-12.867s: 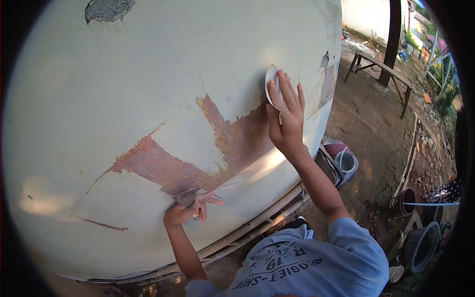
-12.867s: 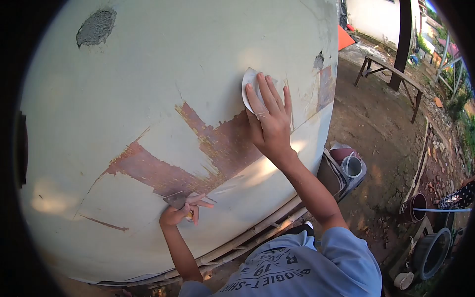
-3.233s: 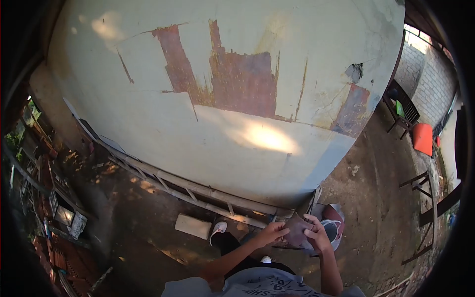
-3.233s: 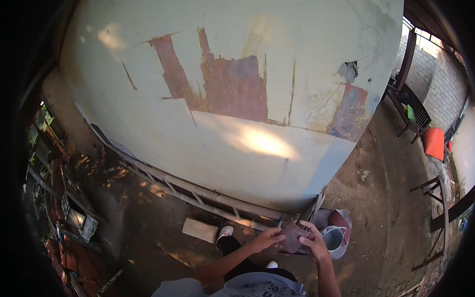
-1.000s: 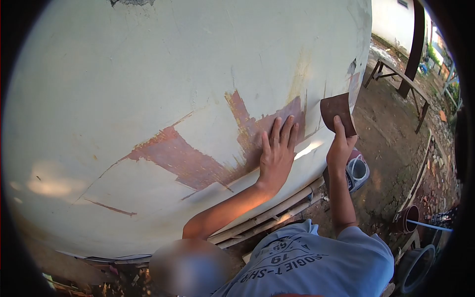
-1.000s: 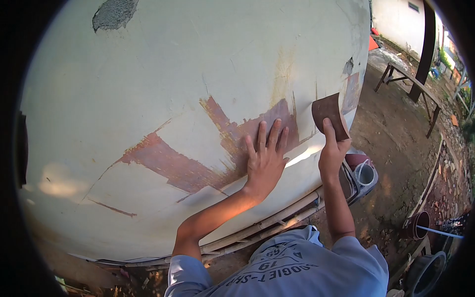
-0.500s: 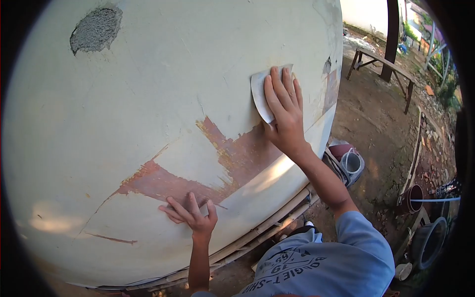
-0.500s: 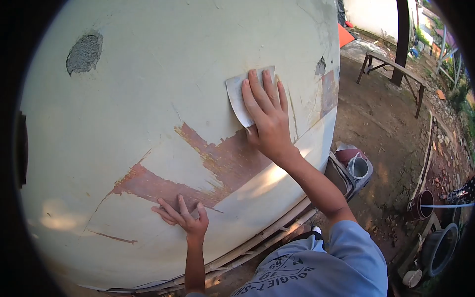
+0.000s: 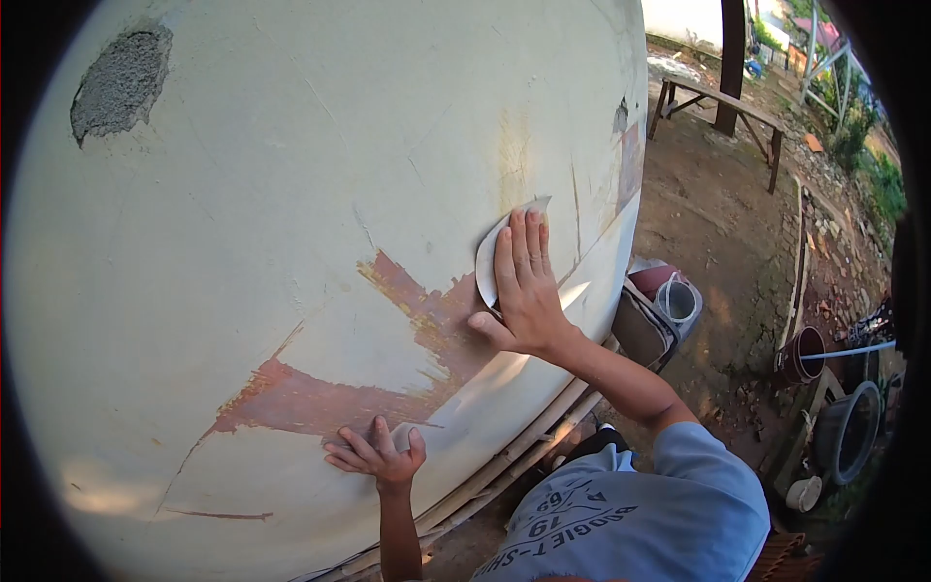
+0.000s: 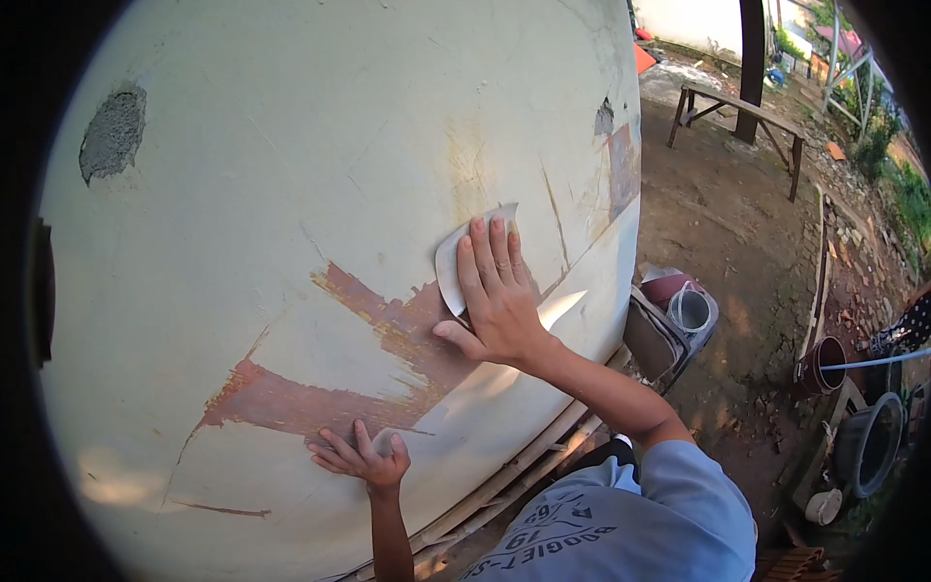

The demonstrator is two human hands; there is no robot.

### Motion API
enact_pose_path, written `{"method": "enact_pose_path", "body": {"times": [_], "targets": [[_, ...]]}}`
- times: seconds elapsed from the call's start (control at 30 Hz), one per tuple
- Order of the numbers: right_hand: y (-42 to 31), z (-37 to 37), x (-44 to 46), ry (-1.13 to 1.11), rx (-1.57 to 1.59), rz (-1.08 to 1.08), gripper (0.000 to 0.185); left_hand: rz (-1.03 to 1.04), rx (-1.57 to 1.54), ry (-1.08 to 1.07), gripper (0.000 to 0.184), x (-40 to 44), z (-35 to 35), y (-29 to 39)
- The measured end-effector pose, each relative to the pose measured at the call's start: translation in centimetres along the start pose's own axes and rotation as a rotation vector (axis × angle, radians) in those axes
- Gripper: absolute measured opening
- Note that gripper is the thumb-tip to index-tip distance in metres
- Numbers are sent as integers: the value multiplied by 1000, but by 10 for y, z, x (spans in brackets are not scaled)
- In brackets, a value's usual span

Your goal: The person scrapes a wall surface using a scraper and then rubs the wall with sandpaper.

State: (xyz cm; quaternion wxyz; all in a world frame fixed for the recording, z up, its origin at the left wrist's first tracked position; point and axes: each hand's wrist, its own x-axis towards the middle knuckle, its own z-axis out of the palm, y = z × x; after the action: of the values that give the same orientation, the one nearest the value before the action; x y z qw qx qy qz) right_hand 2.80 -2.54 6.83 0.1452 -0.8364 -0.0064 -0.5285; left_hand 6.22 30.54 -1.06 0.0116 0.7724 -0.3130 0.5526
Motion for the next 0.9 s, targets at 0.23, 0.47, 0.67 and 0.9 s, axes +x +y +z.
{"method": "enact_pose_path", "body": {"times": [0.23,0.47,0.67,0.9], "targets": [[-2,-20,47,72,11,-20,110,16,-32,18,58,0,-1,1],[0,-43,100,178,4,-90,111,38,-39,33,53,8,0,0],[-1,-3,3,84,28,-50,110,54,-65,27,51,3,-4,-4],[4,-59,143,215,-33,-133,108,28,-62,27,47,6,-3,1]]}}
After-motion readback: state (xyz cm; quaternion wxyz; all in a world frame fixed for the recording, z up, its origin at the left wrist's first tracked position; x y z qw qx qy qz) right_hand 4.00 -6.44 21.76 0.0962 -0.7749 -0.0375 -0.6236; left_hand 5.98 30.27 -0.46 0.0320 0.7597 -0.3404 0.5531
